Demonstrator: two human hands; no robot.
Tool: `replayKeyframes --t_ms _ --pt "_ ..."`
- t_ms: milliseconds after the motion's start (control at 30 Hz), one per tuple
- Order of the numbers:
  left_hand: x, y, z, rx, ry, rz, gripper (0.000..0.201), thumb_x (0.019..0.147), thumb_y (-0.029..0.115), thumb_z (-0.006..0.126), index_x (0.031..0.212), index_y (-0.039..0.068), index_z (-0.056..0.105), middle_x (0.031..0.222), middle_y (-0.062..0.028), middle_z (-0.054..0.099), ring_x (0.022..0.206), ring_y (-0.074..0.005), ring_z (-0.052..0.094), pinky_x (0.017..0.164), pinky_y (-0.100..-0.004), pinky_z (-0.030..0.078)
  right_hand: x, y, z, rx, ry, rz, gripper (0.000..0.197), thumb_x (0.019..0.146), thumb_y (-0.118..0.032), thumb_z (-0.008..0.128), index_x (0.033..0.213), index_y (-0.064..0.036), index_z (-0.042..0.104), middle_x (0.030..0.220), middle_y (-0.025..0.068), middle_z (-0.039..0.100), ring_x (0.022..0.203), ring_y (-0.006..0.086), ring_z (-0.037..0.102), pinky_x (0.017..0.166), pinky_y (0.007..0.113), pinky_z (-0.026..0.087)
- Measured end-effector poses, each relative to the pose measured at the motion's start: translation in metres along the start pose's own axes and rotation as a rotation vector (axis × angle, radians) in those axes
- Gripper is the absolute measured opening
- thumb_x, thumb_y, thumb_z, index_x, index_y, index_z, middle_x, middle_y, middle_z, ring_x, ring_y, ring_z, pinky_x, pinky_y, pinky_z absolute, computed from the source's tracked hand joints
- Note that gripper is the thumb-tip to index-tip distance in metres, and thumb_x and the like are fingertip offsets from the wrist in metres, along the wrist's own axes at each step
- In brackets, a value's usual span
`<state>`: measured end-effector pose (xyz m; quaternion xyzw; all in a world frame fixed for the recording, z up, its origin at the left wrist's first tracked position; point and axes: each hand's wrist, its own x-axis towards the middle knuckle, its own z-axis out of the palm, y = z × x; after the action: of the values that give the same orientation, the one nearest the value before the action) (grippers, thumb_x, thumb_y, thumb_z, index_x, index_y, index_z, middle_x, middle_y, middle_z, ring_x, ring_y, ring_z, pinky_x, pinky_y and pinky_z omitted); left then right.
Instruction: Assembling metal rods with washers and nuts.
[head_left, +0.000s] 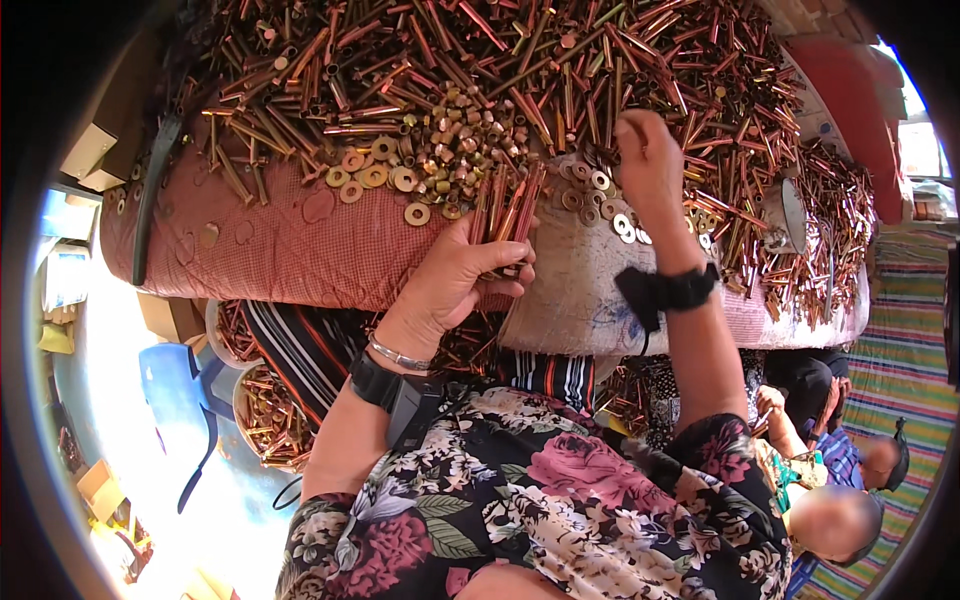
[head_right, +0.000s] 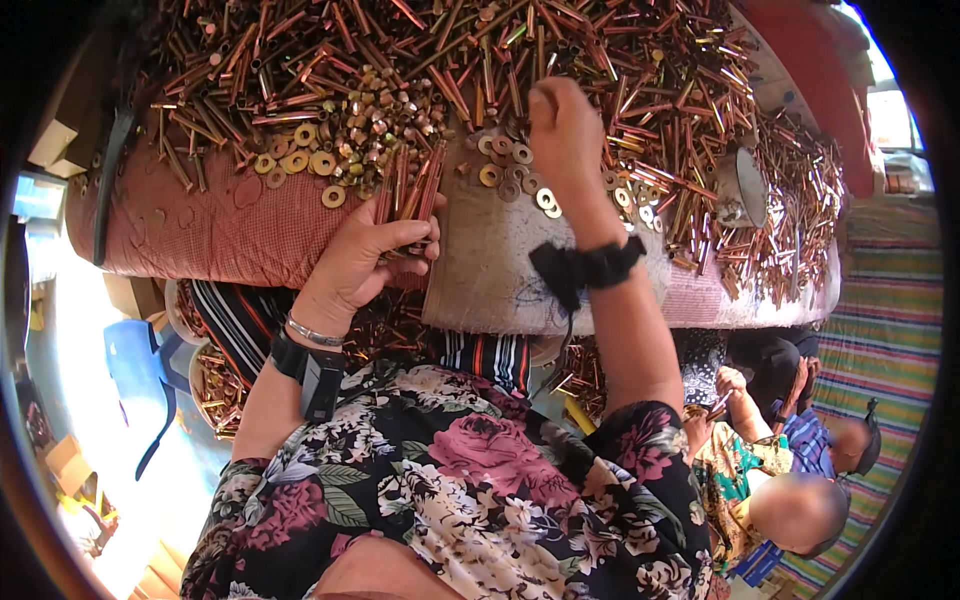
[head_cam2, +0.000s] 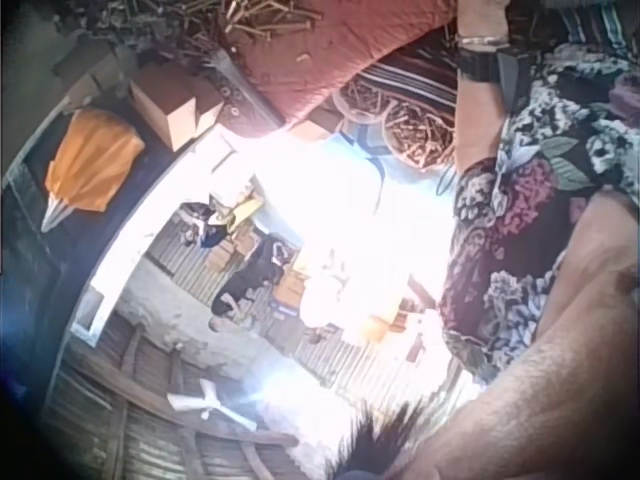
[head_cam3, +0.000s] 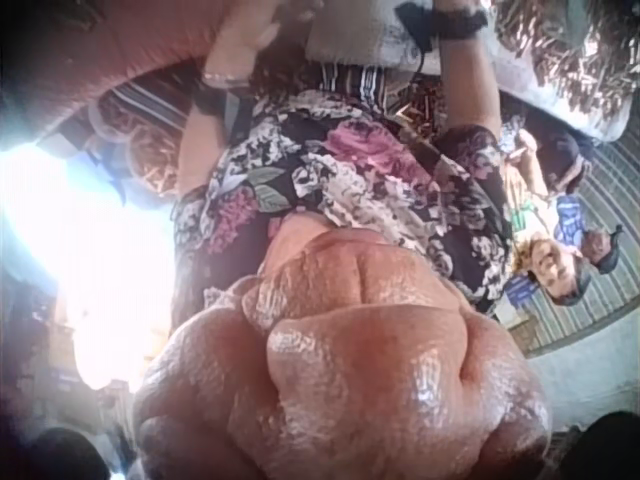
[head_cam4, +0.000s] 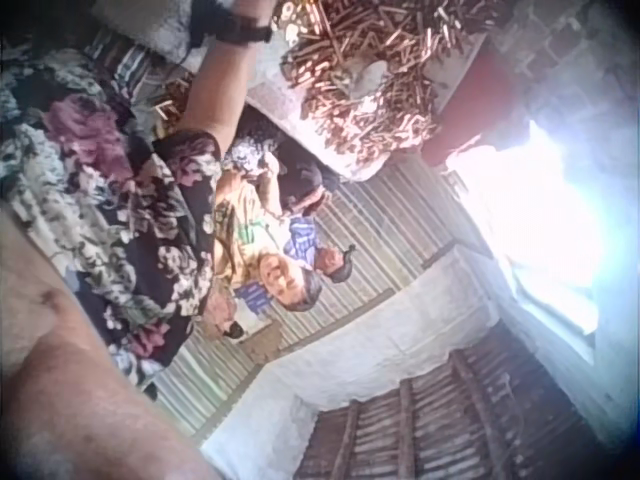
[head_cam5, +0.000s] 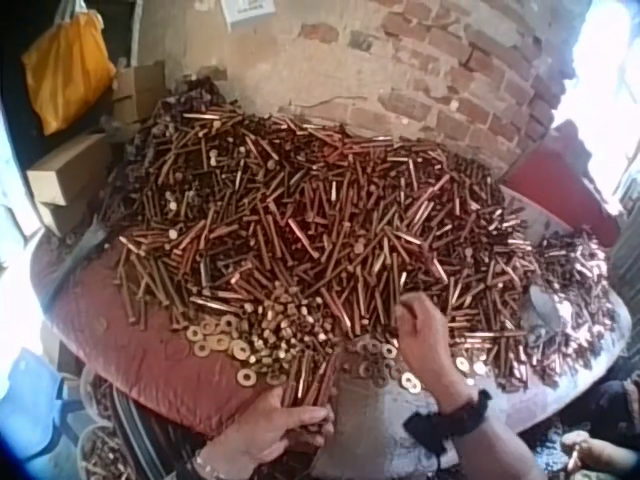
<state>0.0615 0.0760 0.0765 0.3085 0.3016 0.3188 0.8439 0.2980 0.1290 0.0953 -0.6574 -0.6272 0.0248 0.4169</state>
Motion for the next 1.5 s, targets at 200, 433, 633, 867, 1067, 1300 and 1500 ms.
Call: replayKeyframes --t_ms 200,433,633,867,1067,1300,1500 --pt "-0.003 -0.001 0.001 -0.017 -0.051 0.063 0.038 0.080 0.010 0.061 0.116 0.003 0.049 0.091 -0.0041 0.057 0.078 -0.0166 0.062 0.064 -0.0261 0.054 0.030 0.025 0.018 -0.274 -0.065 0.053 0.034 0.079 -0.020 0.061 0.107 -0.0041 0.051 0.091 0.0232 0.061 0.090 0.0414 0.057 0.077 0.046 0.045" --pt "-0.003 0.001 0.000 0.036 -0.056 0.027 0.036 0.081 0.013 0.062 0.114 0.004 0.051 0.092 -0.0017 0.057 0.081 -0.0144 0.061 0.062 -0.0257 0.052 0.021 0.037 0.006 0.077 -0.191 0.221 0.042 0.074 -0.015 0.066 0.110 0.0016 0.051 0.081 0.0161 0.064 0.074 0.0284 0.061 0.065 0.035 0.048" --pt "0.002 -0.007 -0.005 0.024 -0.002 0.039 0.029 0.082 0.014 0.061 0.108 0.005 0.052 0.096 -0.0058 0.059 0.084 -0.0176 0.062 0.066 -0.0289 0.054 -0.051 -0.044 -0.002 0.800 -0.362 0.555 0.037 0.076 -0.004 0.064 0.109 0.0060 0.050 0.071 0.0081 0.060 0.053 0.0090 0.050 0.046 0.021 0.038" --pt "0.007 -0.007 0.004 0.116 0.038 0.050 0.029 0.082 0.013 0.060 0.108 0.004 0.052 0.092 -0.0074 0.062 0.081 -0.0180 0.064 0.062 -0.0279 0.055 -0.088 -0.069 0.000 0.572 -0.412 0.443 0.027 0.081 -0.007 0.058 0.105 0.0025 0.052 0.074 0.0103 0.061 0.059 0.0118 0.057 0.052 0.024 0.046" --pt "0.006 -0.010 0.002 0.156 0.073 0.049 0.029 0.077 0.006 0.061 0.104 0.002 0.051 0.082 -0.0077 0.063 0.070 -0.0161 0.064 0.052 -0.0216 0.052 -0.079 -0.035 -0.003 0.263 -0.212 0.155 0.022 0.080 -0.003 0.055 0.101 -0.0008 0.056 0.081 0.0103 0.060 0.065 0.0188 0.057 0.058 0.029 0.045" --pt "0.003 -0.009 0.000 0.103 0.042 0.107 0.031 0.075 0.004 0.064 0.103 0.002 0.050 0.083 -0.0083 0.062 0.068 -0.0164 0.064 0.048 -0.0194 0.049 -0.068 -0.020 0.006 -0.194 -0.287 -0.188 0.020 0.078 -0.010 0.058 0.097 -0.0033 0.056 0.091 0.0169 0.055 0.084 0.0379 0.056 0.070 0.043 0.046" --pt "0.005 -0.007 -0.001 0.061 0.043 0.093 0.031 0.074 0.002 0.066 0.100 0.002 0.051 0.081 -0.0065 0.061 0.068 -0.0165 0.064 0.048 -0.0202 0.049 -0.068 -0.013 0.014 -0.170 -0.175 -0.179 0.013 0.080 -0.011 0.057 0.090 -0.0040 0.056 0.088 0.0148 0.056 0.083 0.0366 0.056 0.070 0.043 0.045"
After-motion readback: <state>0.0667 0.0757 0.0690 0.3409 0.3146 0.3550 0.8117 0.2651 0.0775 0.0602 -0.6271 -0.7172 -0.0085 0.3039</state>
